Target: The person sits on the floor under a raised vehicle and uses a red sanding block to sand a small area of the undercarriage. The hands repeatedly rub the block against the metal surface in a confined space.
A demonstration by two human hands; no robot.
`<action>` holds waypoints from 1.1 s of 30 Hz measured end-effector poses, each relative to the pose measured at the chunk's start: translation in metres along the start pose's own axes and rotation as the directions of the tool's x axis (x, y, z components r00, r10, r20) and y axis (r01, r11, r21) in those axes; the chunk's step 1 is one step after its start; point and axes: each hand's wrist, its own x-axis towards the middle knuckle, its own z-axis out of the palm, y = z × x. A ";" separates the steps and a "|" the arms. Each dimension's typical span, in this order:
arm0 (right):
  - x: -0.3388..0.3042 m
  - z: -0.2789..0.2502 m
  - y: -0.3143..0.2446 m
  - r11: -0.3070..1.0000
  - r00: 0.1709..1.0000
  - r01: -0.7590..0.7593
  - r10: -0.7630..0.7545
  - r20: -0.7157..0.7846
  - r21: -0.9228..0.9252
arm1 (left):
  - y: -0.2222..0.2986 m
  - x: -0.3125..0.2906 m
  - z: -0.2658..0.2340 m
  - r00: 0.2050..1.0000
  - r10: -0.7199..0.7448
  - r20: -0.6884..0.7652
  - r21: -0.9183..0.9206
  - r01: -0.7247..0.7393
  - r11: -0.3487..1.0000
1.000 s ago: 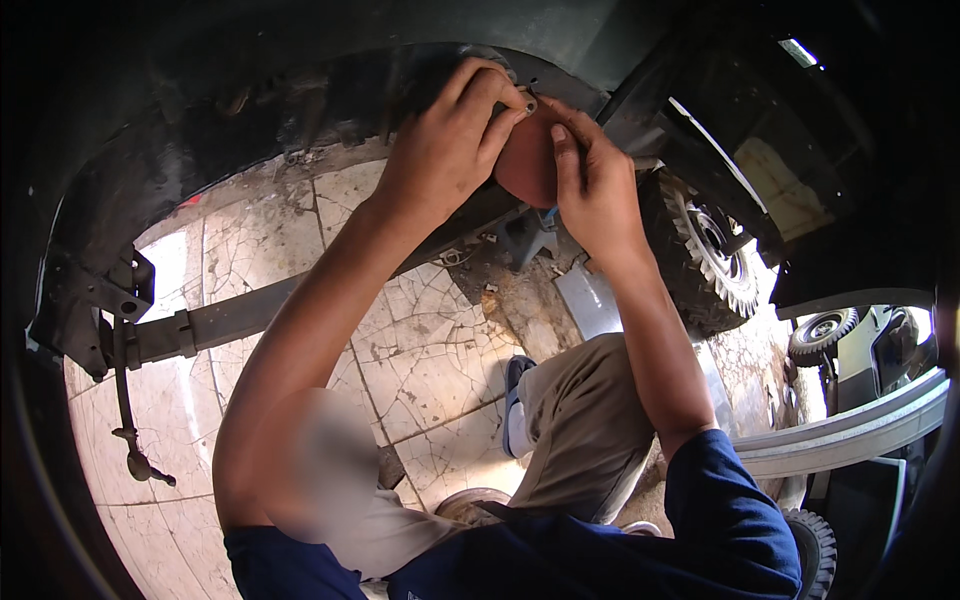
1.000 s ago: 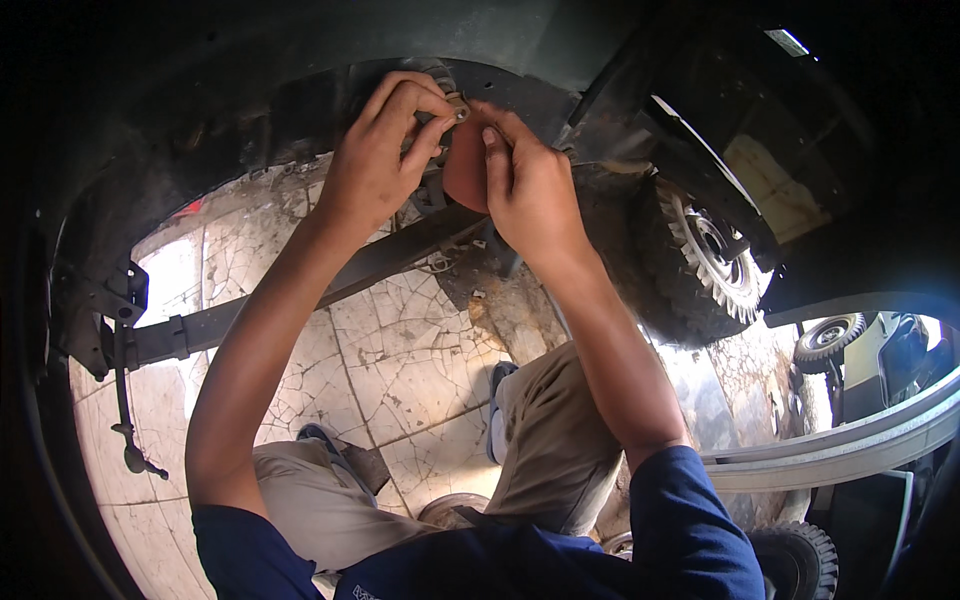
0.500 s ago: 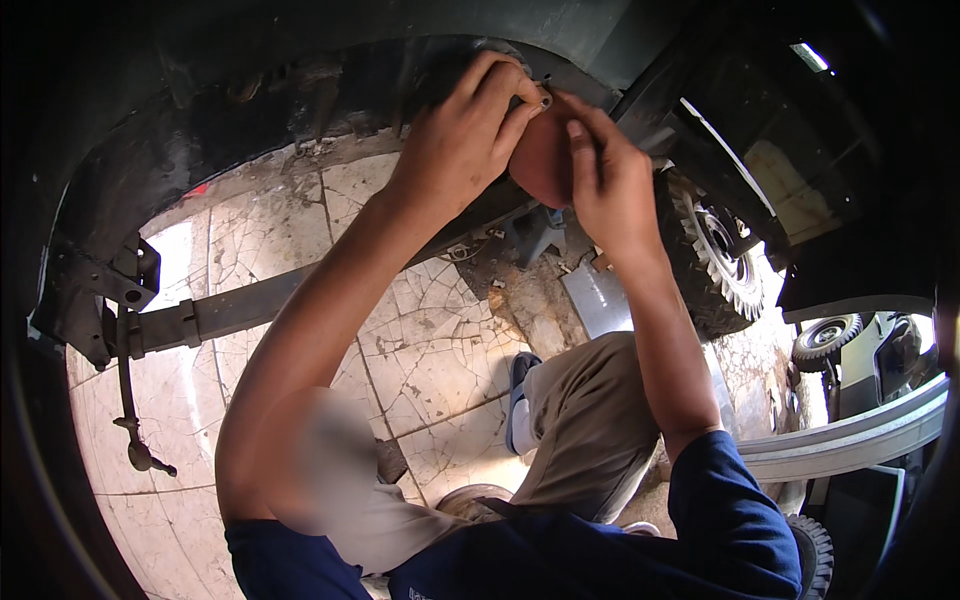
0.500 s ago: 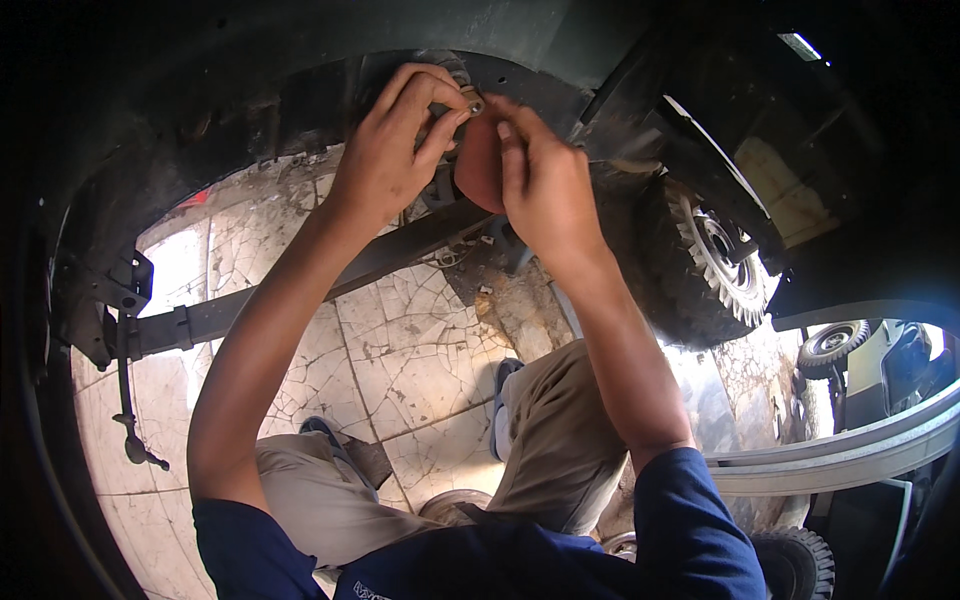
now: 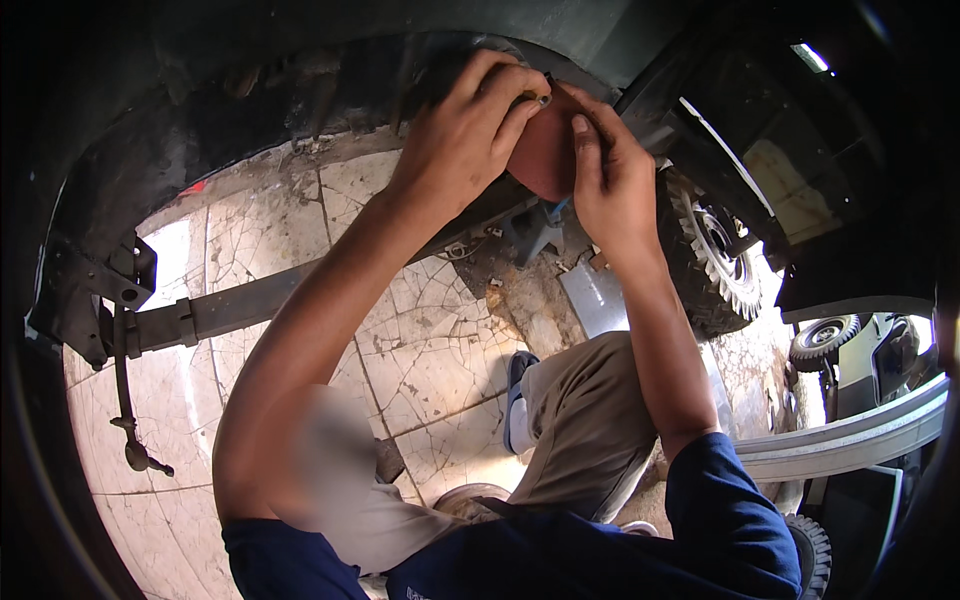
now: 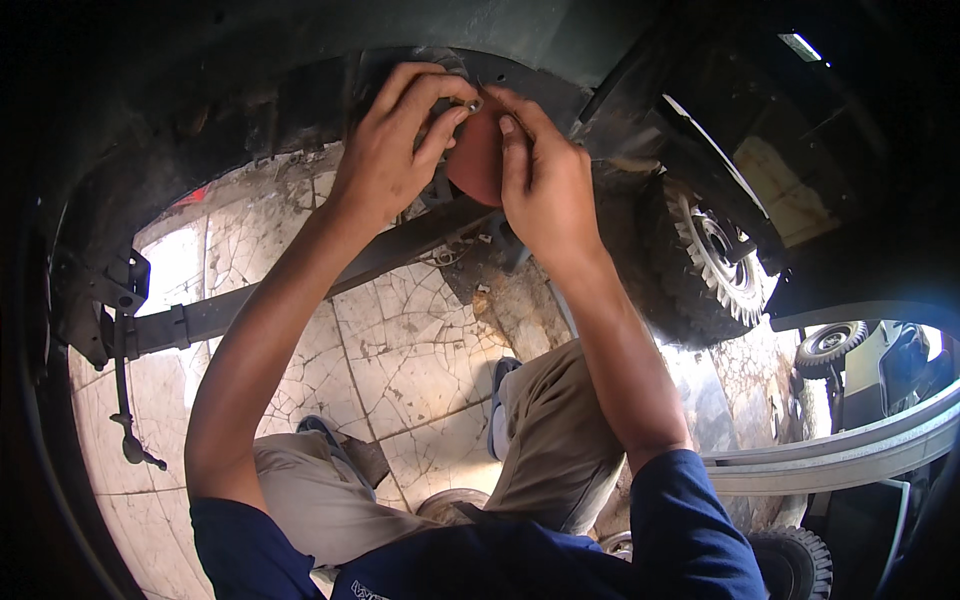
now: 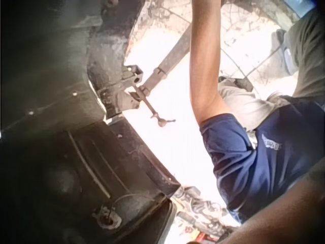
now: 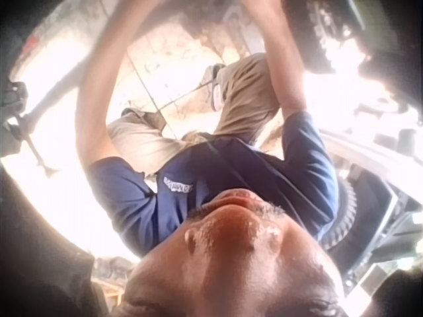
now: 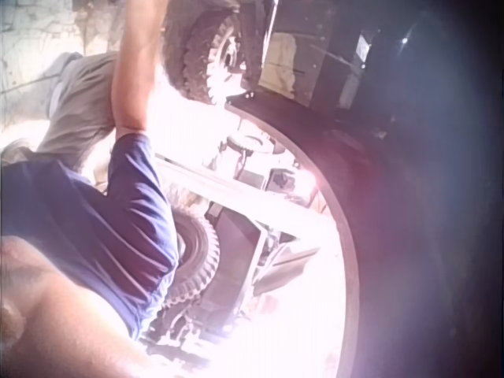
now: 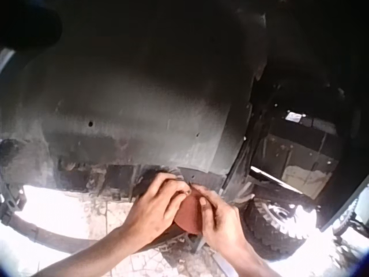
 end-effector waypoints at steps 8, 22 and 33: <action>-0.002 -0.001 -0.002 1.000 1.000 -0.030 0.030 0.003 0.004 | -0.012 0.000 0.006 0.994 0.063 -0.085 -0.109 -0.072 0.991; -0.003 0.000 -0.008 0.994 0.995 -0.097 0.097 -0.007 0.043 | -0.022 -0.001 0.003 0.995 0.073 -0.073 -0.191 -0.086 0.978; -0.004 0.001 0.002 0.984 0.990 -0.141 0.139 0.023 0.106 | -0.021 0.002 0.000 0.996 0.088 -0.006 -0.085 -0.089 0.992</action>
